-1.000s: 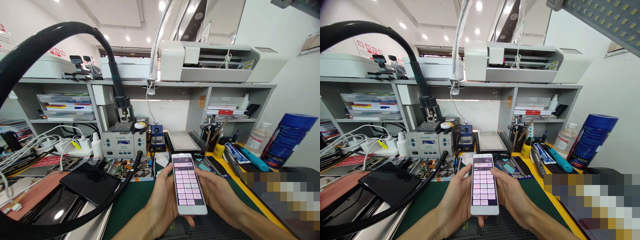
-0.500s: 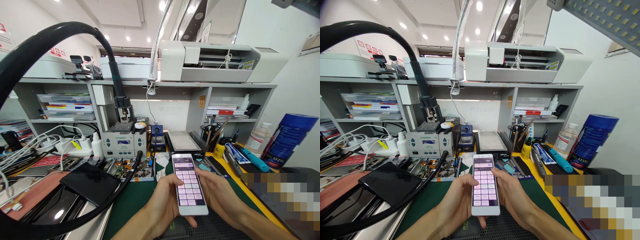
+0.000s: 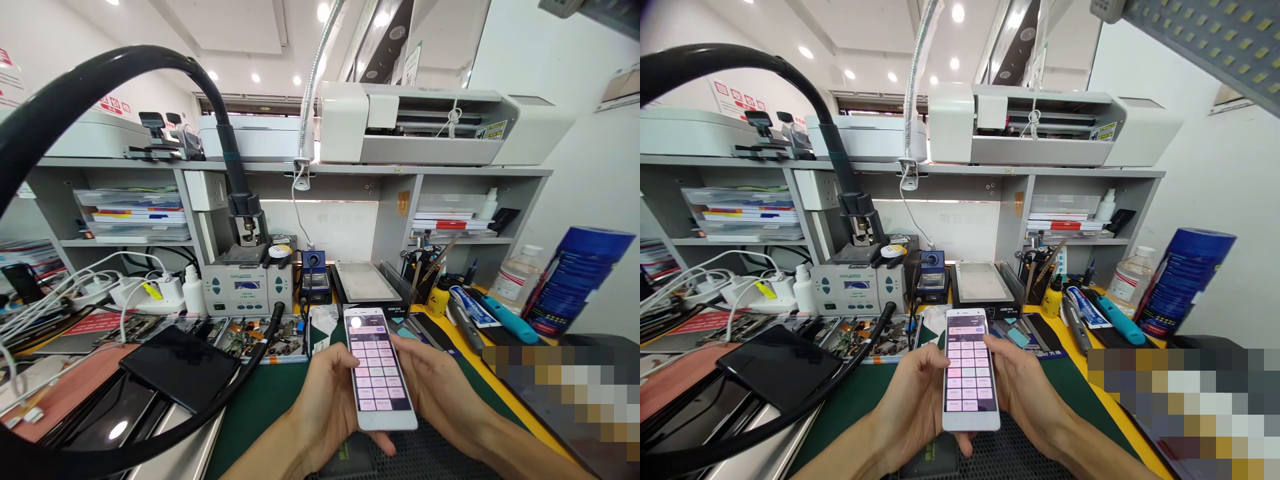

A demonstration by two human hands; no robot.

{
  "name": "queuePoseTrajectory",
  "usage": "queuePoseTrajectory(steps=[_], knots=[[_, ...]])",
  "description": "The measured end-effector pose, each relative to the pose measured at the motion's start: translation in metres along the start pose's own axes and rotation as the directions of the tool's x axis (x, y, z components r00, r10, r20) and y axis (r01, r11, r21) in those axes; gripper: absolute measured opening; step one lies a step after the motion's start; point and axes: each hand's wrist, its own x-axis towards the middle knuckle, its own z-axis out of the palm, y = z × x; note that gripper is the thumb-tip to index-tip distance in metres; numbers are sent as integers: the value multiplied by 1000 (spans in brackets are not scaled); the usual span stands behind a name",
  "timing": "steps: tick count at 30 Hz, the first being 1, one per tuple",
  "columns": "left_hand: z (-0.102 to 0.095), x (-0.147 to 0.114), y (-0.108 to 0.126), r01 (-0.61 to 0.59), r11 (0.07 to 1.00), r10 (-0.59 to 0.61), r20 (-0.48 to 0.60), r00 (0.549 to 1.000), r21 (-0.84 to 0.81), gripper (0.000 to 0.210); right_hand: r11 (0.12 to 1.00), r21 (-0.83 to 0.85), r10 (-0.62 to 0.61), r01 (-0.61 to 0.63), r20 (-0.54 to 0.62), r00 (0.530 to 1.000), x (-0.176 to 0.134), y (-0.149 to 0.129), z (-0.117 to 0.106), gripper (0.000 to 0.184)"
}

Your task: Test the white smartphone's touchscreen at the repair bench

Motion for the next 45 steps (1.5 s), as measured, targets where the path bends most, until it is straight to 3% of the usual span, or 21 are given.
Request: queuePoseTrajectory(steps=[6,18,32,37,41,45], knots=[[-3,2,1,-1,1000,0,36,999,10,63,999,53,-5,1,68,998,0,-2,3,39],[7,1,7,11,990,-18,45,999,141,76,994,103,12,-35,222,975,0,-10,5,50],[1,2,5,2,1000,-1,44,999,-11,60,992,123,-28,10,152,988,0,-7,2,43],[-5,7,2,3,1000,-2,82,997,-14,57,993,121,-43,19,199,979,1,-2,2,45],[-4,9,3,28,999,-33,101,994,43,65,994,107,-54,26,269,962,2,0,2,48],[-1,8,7,47,997,-49,17,999,67,83,991,132,-42,0,320,946,4,-2,1,48]])
